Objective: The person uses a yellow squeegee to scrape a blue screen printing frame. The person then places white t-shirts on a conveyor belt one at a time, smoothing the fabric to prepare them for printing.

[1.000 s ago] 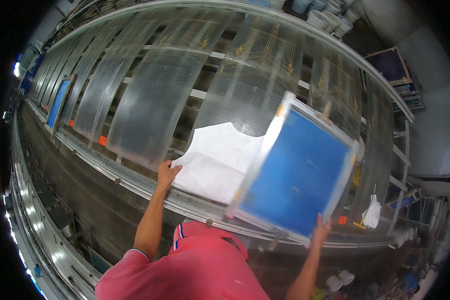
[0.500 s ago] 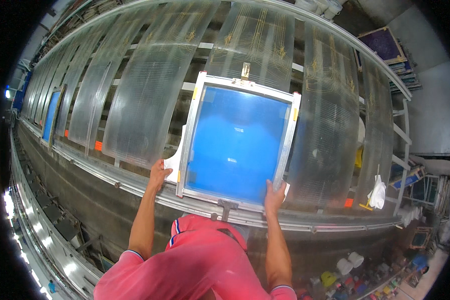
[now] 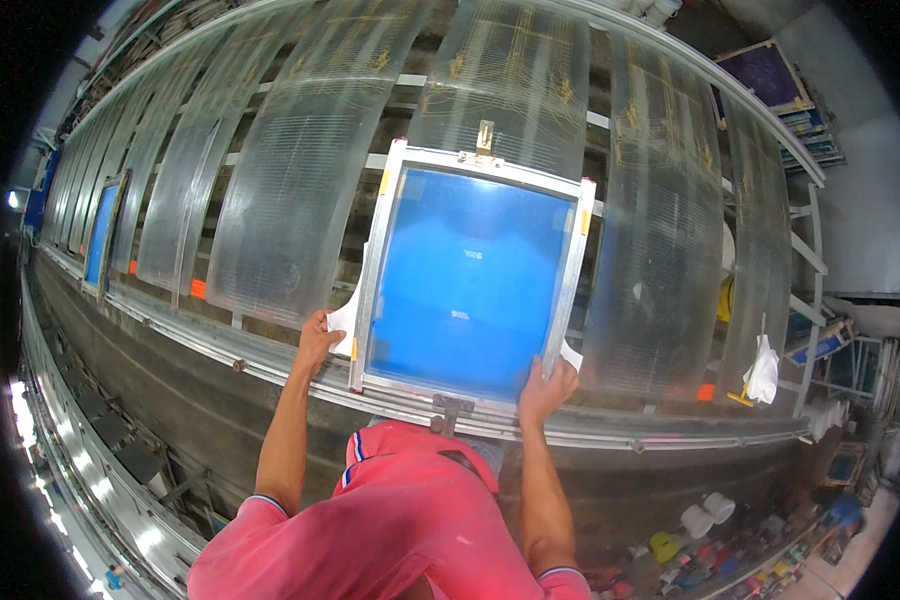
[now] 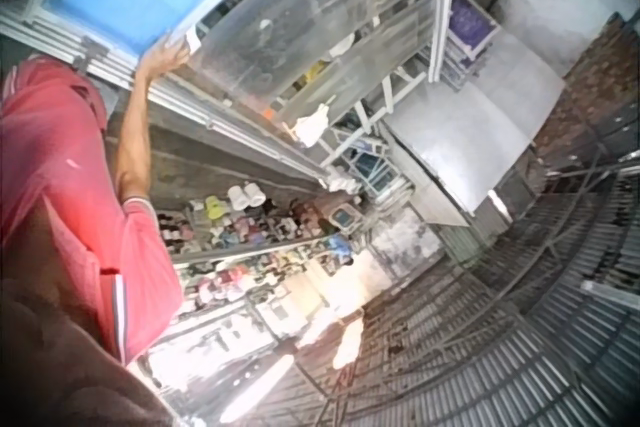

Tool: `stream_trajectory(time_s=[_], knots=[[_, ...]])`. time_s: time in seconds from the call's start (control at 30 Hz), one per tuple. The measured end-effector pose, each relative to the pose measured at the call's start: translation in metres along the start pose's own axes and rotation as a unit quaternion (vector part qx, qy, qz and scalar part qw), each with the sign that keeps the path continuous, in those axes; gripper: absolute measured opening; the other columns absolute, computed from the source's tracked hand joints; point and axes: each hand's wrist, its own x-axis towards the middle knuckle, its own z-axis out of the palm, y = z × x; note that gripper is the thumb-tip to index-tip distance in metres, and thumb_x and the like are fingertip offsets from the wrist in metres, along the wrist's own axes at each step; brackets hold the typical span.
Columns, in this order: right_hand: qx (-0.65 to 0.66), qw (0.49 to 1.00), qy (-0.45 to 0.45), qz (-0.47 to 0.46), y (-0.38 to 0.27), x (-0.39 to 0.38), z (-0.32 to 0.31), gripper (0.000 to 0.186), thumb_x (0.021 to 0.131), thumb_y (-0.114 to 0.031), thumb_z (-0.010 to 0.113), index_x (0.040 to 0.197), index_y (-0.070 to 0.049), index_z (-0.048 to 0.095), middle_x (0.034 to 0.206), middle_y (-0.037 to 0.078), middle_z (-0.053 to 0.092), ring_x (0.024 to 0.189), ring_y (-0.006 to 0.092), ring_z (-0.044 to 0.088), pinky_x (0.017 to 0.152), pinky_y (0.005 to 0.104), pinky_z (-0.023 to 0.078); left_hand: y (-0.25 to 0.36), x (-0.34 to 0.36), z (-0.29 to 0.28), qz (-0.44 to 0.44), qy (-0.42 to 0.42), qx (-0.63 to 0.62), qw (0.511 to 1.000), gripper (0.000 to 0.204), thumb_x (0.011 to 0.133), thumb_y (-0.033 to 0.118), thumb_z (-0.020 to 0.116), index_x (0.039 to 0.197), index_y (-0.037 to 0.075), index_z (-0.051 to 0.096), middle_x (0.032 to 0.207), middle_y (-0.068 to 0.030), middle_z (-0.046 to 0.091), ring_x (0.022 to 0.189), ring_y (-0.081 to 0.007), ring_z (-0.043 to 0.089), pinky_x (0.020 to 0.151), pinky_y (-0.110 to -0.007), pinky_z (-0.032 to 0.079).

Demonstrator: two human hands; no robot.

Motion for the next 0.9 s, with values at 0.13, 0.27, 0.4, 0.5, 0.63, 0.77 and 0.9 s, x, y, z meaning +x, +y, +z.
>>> stream_trajectory(time_s=[0.13,0.27,0.4,0.5,0.63,0.77,0.9], knots=[[-0.027,1.000,-0.014,0.002,-0.003,0.005,0.000,0.037,0.082,-0.022,0.073,0.108,0.003,0.064,0.119,0.018,0.056,0.115,0.0380,0.048,0.098,0.0488,0.037,0.003,-0.001,0.005,0.007,-0.021,0.019,1.000,0.042,0.079,-0.004,0.068,0.119,-0.003,0.054,0.098,-0.0094,0.069,0.086,-0.0146,0.065,0.075,-0.027,0.050],[-0.086,0.996,-0.015,-0.026,-0.005,0.005,0.000,0.038,0.084,-0.019,0.070,0.114,0.001,0.063,0.127,0.018,0.054,0.121,0.0381,0.047,0.099,0.0505,0.036,0.019,-0.004,0.018,0.016,0.031,0.046,0.998,0.037,0.082,0.004,0.071,0.116,-0.002,0.058,0.097,-0.0095,0.069,0.086,-0.0161,0.064,0.077,-0.029,0.050],[-0.145,0.984,-0.041,-0.096,0.015,0.023,-0.006,0.040,0.084,-0.015,0.064,0.122,-0.001,0.060,0.126,0.018,0.057,0.124,0.0375,0.047,0.100,0.0505,0.036,0.026,0.002,0.021,0.150,0.059,0.170,0.972,0.032,0.081,0.008,0.073,0.110,-0.002,0.064,0.094,-0.0098,0.069,0.085,-0.0161,0.064,0.077,-0.030,0.050],[-0.072,0.982,-0.138,-0.111,0.029,0.066,-0.023,0.042,0.084,-0.013,0.061,0.124,-0.002,0.059,0.120,0.018,0.061,0.121,0.0368,0.050,0.099,0.0498,0.038,0.044,0.019,0.026,0.152,0.019,0.241,0.958,0.026,0.079,0.009,0.074,0.101,-0.002,0.066,0.087,-0.0087,0.066,0.081,-0.0154,0.061,0.075,-0.030,0.049],[-0.070,0.942,-0.315,-0.096,0.027,0.114,-0.025,0.043,0.079,-0.013,0.065,0.120,-0.001,0.060,0.110,0.020,0.065,0.107,0.0390,0.058,0.092,0.0483,0.043,0.052,0.048,0.021,0.079,-0.069,0.345,0.933,0.021,0.073,0.007,0.075,0.087,-0.001,0.061,0.075,-0.0062,0.058,0.073,-0.0159,0.054,0.068,-0.031,0.045],[-0.042,0.894,-0.444,-0.044,0.040,0.140,-0.012,0.043,0.069,-0.013,0.074,0.109,0.001,0.063,0.095,0.021,0.067,0.090,0.0382,0.064,0.079,0.0431,0.048,0.045,0.070,0.008,0.017,-0.152,0.372,0.916,0.023,0.065,0.000,0.077,0.078,0.001,0.058,0.071,-0.0045,0.055,0.069,-0.0172,0.050,0.064,-0.031,0.043],[0.037,0.863,-0.503,0.028,0.068,0.149,-0.002,0.042,0.063,-0.012,0.080,0.100,0.002,0.065,0.088,0.018,0.068,0.082,0.0304,0.065,0.074,0.0393,0.049,0.056,0.070,0.014,-0.067,-0.214,0.379,0.898,0.030,0.059,-0.005,0.078,0.087,-0.001,0.068,0.078,-0.0077,0.065,0.074,-0.0185,0.059,0.068,-0.032,0.048]])
